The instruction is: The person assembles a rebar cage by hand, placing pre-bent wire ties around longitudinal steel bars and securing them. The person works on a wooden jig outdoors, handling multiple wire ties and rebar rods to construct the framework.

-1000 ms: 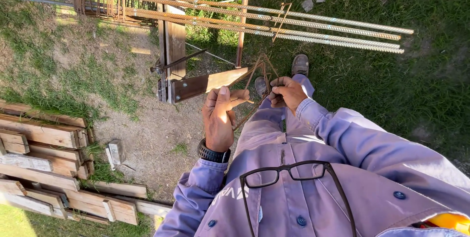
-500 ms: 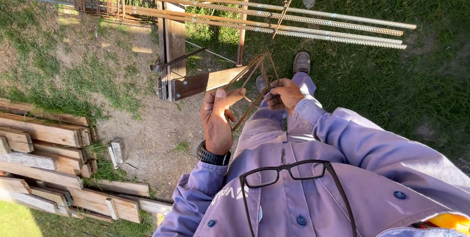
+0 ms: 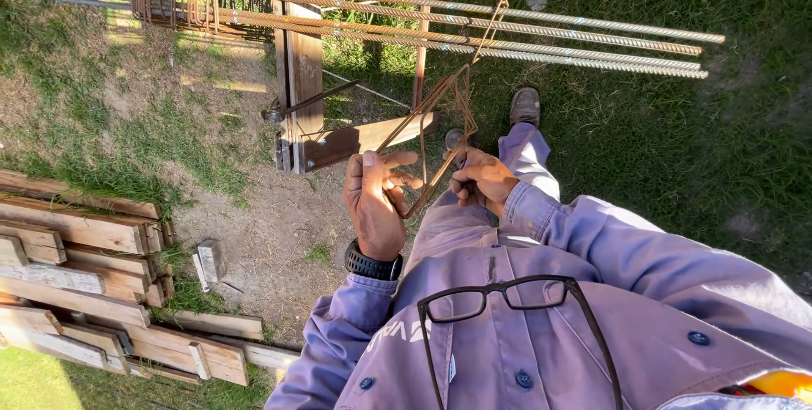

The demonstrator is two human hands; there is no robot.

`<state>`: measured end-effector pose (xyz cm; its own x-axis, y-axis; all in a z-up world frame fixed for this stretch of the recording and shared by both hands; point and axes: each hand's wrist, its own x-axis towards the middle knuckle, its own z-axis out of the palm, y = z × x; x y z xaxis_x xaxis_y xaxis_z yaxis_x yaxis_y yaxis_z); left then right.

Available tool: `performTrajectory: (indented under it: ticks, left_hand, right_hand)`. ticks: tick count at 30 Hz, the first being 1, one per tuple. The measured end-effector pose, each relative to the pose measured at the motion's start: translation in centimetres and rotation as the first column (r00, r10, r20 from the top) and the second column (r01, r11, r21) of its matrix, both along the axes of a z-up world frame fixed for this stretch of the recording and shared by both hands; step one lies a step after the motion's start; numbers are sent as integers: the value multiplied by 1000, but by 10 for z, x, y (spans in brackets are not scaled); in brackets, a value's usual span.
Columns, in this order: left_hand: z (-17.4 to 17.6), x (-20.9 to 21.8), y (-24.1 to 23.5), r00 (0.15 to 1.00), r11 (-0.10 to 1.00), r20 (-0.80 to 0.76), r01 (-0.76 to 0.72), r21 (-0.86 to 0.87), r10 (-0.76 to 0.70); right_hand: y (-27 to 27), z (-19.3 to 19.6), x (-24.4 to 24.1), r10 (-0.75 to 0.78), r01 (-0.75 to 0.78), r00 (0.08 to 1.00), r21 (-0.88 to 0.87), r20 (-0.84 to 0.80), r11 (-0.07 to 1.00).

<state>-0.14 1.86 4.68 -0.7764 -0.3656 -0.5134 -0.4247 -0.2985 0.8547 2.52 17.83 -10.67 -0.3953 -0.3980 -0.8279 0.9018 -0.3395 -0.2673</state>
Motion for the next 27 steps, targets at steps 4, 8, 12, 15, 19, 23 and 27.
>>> performTrajectory:
  ticks: [4, 8, 12, 15, 19, 23, 27]
  left_hand:
    - [-2, -1, 2, 999, 999, 30, -32, 3, 32]
    - [6, -2, 7, 998, 999, 48, -33, -21, 34]
    - [-8, 4, 6, 998, 985, 13, 60, -163, -58]
    - [-24, 15, 2, 991, 945, -27, 120, -305, -135]
    - [-28, 22, -6, 972, 833, 0, 203, -516, -236]
    - [-20, 17, -10, 968, 776, 147, 252, -577, -205]
    - [-31, 20, -8, 931, 875, 239, 347, -337, -277]
  right_hand:
    - [-3, 26, -12, -65, 61, 996, -59, -62, 996]
    - [-4, 14, -7, -79, 66, 989, -100, -124, 993]
    - [-7, 9, -7, -72, 50, 983, -131, -170, 990]
    - [-7, 16, -6, -84, 62, 984, -139, -159, 988]
    - [-5, 20, -9, -107, 81, 982, -167, -153, 983]
    - [-9, 25, -15, -193, 166, 973, -196, -129, 966]
    - [-9, 55, -28, -147, 104, 963, -191, -227, 976]
